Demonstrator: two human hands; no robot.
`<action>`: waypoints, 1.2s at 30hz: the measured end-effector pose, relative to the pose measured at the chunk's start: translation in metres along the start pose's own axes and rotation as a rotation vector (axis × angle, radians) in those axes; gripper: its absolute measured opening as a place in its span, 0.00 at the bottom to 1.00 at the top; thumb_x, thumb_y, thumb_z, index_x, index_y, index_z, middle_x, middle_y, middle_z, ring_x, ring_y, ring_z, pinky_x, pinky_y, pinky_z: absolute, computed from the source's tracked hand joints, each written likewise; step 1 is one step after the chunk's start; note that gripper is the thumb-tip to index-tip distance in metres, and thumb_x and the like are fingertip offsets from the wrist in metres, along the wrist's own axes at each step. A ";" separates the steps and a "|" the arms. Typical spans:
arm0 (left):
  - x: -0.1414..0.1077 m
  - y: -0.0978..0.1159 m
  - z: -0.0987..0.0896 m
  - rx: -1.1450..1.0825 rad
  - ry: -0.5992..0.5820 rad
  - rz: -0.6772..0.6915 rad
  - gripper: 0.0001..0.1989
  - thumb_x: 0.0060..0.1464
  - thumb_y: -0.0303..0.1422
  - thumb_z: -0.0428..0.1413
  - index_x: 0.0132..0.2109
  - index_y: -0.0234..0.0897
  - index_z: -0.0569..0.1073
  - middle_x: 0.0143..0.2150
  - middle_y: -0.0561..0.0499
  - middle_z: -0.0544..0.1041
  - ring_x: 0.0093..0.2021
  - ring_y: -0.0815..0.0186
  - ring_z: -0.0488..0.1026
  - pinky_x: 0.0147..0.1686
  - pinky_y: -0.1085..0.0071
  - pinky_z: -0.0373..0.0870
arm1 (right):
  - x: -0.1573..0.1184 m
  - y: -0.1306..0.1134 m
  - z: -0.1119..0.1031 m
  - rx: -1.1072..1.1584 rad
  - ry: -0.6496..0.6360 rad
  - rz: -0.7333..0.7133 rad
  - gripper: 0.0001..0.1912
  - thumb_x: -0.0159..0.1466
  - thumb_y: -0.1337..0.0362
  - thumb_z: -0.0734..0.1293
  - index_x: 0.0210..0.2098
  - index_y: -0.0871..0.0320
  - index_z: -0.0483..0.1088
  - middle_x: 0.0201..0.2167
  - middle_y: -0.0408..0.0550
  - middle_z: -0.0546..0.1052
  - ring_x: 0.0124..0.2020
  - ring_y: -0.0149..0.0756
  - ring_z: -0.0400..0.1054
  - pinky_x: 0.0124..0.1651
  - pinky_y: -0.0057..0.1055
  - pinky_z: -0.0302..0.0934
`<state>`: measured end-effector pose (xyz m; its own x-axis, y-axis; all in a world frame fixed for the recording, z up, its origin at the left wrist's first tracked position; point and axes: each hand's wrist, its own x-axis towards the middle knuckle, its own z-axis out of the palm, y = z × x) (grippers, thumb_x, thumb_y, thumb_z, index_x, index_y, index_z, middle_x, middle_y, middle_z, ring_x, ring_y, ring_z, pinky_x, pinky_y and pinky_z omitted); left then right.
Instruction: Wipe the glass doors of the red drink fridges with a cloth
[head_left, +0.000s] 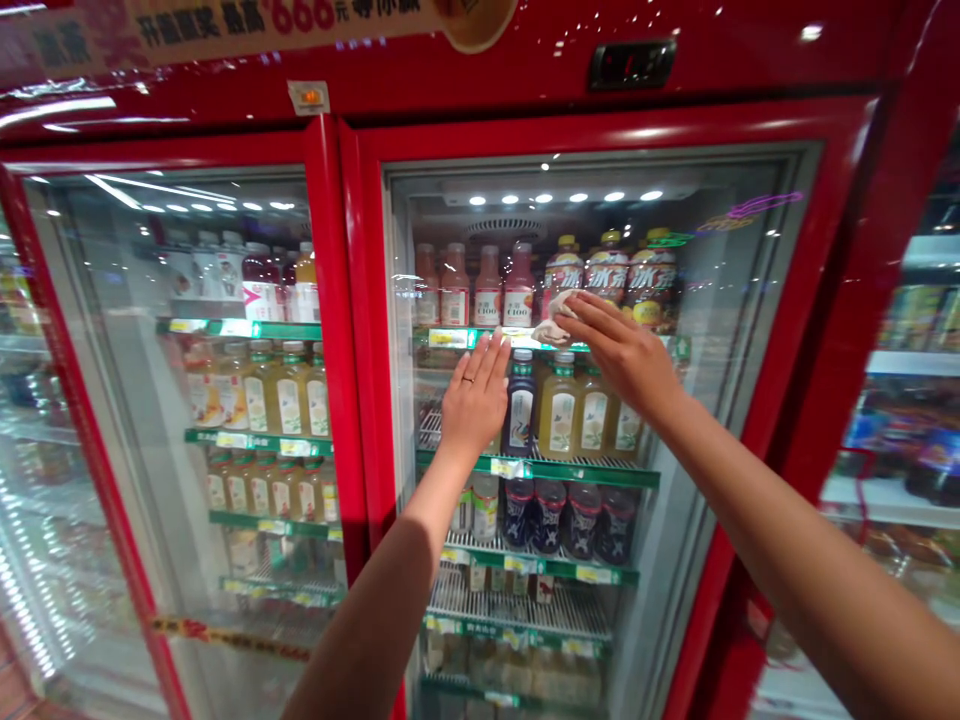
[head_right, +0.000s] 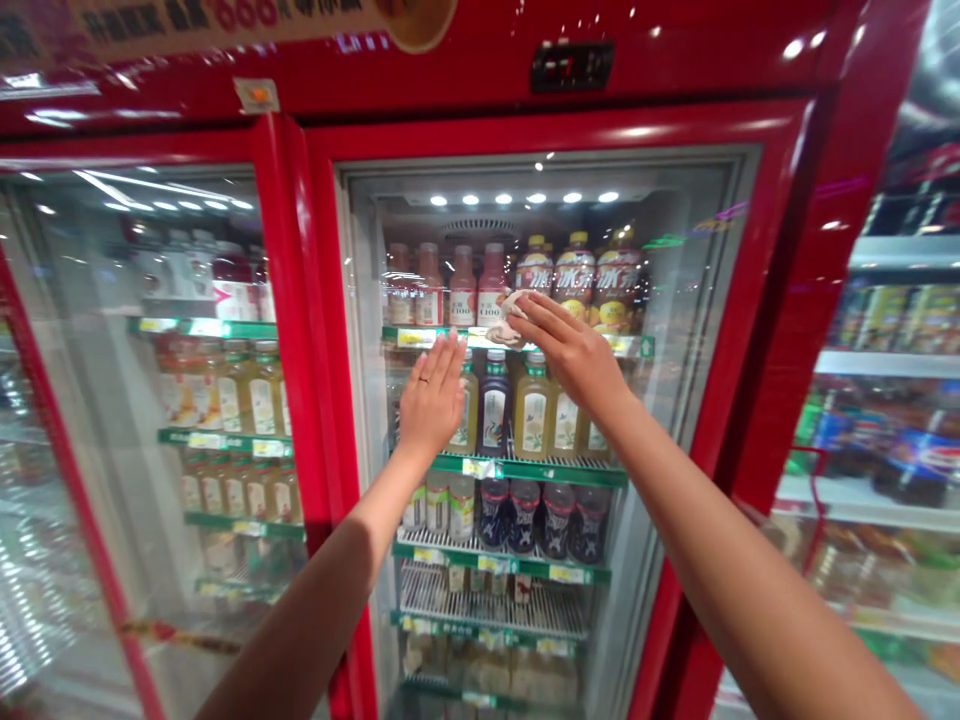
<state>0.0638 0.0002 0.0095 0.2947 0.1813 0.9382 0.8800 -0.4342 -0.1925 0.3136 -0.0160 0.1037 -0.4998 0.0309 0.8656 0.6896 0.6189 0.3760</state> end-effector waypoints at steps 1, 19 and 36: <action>0.000 0.000 0.000 0.000 0.006 0.001 0.44 0.73 0.26 0.44 0.80 0.43 0.21 0.83 0.46 0.50 0.82 0.55 0.54 0.78 0.49 0.59 | 0.004 0.001 0.002 -0.006 0.026 0.018 0.35 0.74 0.77 0.61 0.72 0.35 0.68 0.72 0.38 0.73 0.74 0.46 0.66 0.74 0.55 0.69; -0.002 -0.001 0.002 0.029 0.036 0.005 0.43 0.73 0.25 0.45 0.81 0.43 0.24 0.83 0.44 0.53 0.81 0.55 0.56 0.77 0.49 0.61 | 0.012 0.004 0.007 -0.056 0.137 0.063 0.36 0.73 0.78 0.61 0.72 0.37 0.67 0.71 0.43 0.73 0.74 0.49 0.66 0.71 0.56 0.72; 0.002 0.002 -0.005 0.023 0.068 0.057 0.43 0.74 0.27 0.46 0.81 0.44 0.25 0.83 0.48 0.52 0.81 0.57 0.55 0.79 0.51 0.59 | 0.004 0.008 0.011 -0.073 0.081 0.031 0.41 0.74 0.78 0.60 0.77 0.33 0.56 0.75 0.39 0.69 0.77 0.46 0.60 0.74 0.54 0.69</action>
<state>0.0646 -0.0049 0.0121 0.3194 0.0963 0.9427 0.8709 -0.4218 -0.2520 0.3110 -0.0025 0.1063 -0.4352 -0.0163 0.9002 0.7418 0.5601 0.3688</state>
